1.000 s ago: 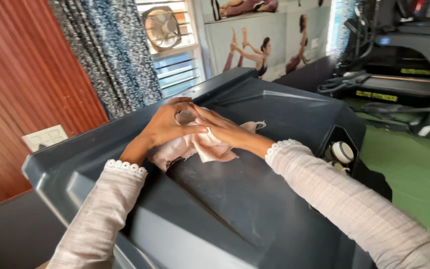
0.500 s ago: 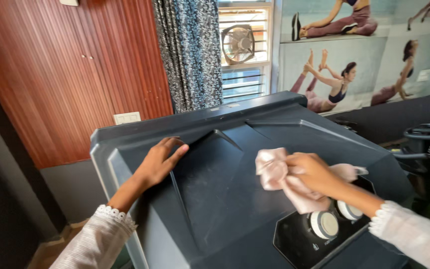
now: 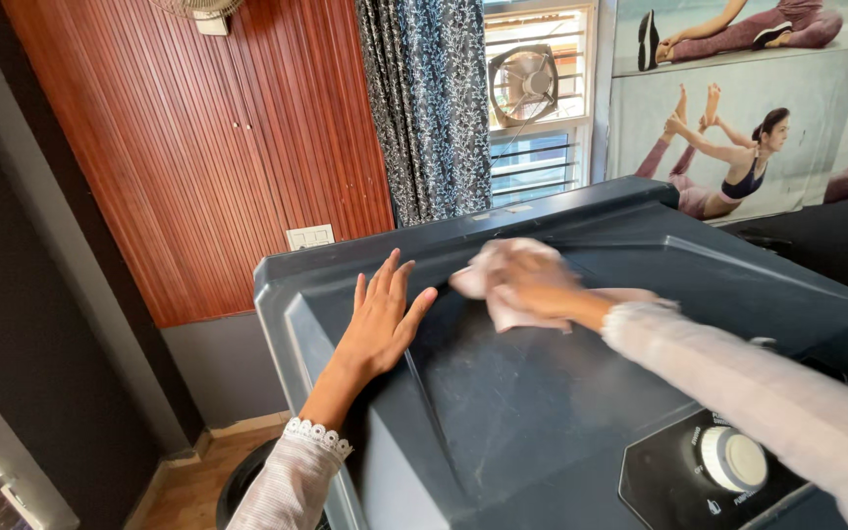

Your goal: The person wipes the top and side surfaces of a large gray exercise machine using a light-colored cloth. They move the cloth across the flat top, around the control panel, and along the side edges of the machine.

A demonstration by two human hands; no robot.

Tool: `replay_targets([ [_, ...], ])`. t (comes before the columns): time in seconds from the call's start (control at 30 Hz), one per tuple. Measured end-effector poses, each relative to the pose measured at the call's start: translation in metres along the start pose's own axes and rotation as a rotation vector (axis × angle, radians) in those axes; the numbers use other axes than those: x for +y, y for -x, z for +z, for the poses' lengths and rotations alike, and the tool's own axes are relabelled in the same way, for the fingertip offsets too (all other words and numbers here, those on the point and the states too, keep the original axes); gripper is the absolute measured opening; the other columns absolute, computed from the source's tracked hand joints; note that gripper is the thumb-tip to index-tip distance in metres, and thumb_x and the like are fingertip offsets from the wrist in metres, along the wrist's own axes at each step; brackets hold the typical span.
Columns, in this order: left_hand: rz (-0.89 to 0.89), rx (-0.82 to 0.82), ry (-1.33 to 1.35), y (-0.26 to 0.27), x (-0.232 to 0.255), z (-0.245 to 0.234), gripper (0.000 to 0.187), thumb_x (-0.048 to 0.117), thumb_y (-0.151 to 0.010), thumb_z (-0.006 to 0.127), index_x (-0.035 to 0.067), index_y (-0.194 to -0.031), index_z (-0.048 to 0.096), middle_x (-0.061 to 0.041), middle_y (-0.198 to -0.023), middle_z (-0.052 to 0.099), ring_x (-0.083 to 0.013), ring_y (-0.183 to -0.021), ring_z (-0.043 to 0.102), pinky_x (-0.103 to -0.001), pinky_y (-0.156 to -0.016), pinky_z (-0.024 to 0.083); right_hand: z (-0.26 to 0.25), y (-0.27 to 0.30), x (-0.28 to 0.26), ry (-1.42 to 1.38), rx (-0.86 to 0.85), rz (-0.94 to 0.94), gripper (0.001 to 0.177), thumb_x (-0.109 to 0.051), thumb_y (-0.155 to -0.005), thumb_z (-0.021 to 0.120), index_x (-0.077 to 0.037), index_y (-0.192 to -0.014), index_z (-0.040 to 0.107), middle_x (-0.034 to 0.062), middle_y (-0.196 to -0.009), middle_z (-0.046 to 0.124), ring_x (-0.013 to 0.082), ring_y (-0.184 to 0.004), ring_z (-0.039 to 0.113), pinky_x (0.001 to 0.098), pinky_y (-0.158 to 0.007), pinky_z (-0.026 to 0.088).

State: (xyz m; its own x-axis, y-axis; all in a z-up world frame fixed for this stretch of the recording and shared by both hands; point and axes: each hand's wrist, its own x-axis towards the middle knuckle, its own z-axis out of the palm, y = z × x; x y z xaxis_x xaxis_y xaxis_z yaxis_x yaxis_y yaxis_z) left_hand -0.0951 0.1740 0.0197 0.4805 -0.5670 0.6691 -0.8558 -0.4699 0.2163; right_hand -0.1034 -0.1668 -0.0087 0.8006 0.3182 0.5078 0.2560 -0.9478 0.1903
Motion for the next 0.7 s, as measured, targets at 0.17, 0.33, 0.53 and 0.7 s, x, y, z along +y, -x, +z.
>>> replay_targets([
  [0.17, 0.135, 0.042, -0.119, 0.002, 0.009, -0.009, 0.075, 0.054, -0.104, 0.038, 0.002, -0.156, 0.031, -0.025, -0.166, 0.017, -0.0379, -0.155, 0.011, -0.058, -0.122, 0.004, 0.026, -0.092, -0.162, -0.102, -0.471, -0.143, 0.075, -0.047, -0.089, 0.064, -0.017, -0.154, 0.042, 0.0179, -0.163, 0.035, 0.0359, -0.152, 0.025, 0.0504, -0.122, 0.022],
  [0.33, 0.168, -0.088, -0.114, 0.004, 0.013, -0.012, 0.072, 0.054, -0.104, 0.036, 0.007, -0.159, 0.029, -0.019, -0.169, 0.017, -0.0333, -0.157, 0.007, -0.053, -0.124, 0.002, 0.003, -0.072, -0.122, -0.349, -0.164, -0.272, 0.072, -0.048, -0.094, 0.057, -0.018, -0.155, 0.036, 0.0156, -0.165, 0.032, 0.0343, -0.152, 0.021, 0.0572, -0.118, 0.016],
  [0.53, -0.04, -0.301, -0.068, -0.001, 0.014, -0.016, 0.073, 0.06, -0.097, 0.038, 0.014, -0.154, 0.038, -0.007, -0.167, 0.025, -0.0231, -0.157, 0.012, -0.046, -0.125, 0.005, -0.013, -0.049, 0.015, -0.952, -0.108, -0.347, 0.048, -0.03, -0.105, 0.063, -0.001, -0.141, 0.048, 0.0135, -0.112, 0.051, 0.0268, -0.103, 0.045, 0.0467, -0.088, 0.04],
  [0.7, -0.087, -0.3, -0.045, -0.009, 0.015, -0.021, 0.069, 0.058, -0.097, 0.04, 0.011, -0.148, 0.048, -0.007, -0.16, 0.041, -0.0254, -0.152, 0.029, -0.043, -0.125, 0.015, -0.007, -0.011, 0.108, -1.76, -0.249, -0.28, 0.021, -0.008, -0.11, 0.066, 0.004, -0.115, 0.049, -0.0005, -0.082, 0.042, 0.0105, -0.072, 0.042, 0.0279, -0.062, 0.037],
])
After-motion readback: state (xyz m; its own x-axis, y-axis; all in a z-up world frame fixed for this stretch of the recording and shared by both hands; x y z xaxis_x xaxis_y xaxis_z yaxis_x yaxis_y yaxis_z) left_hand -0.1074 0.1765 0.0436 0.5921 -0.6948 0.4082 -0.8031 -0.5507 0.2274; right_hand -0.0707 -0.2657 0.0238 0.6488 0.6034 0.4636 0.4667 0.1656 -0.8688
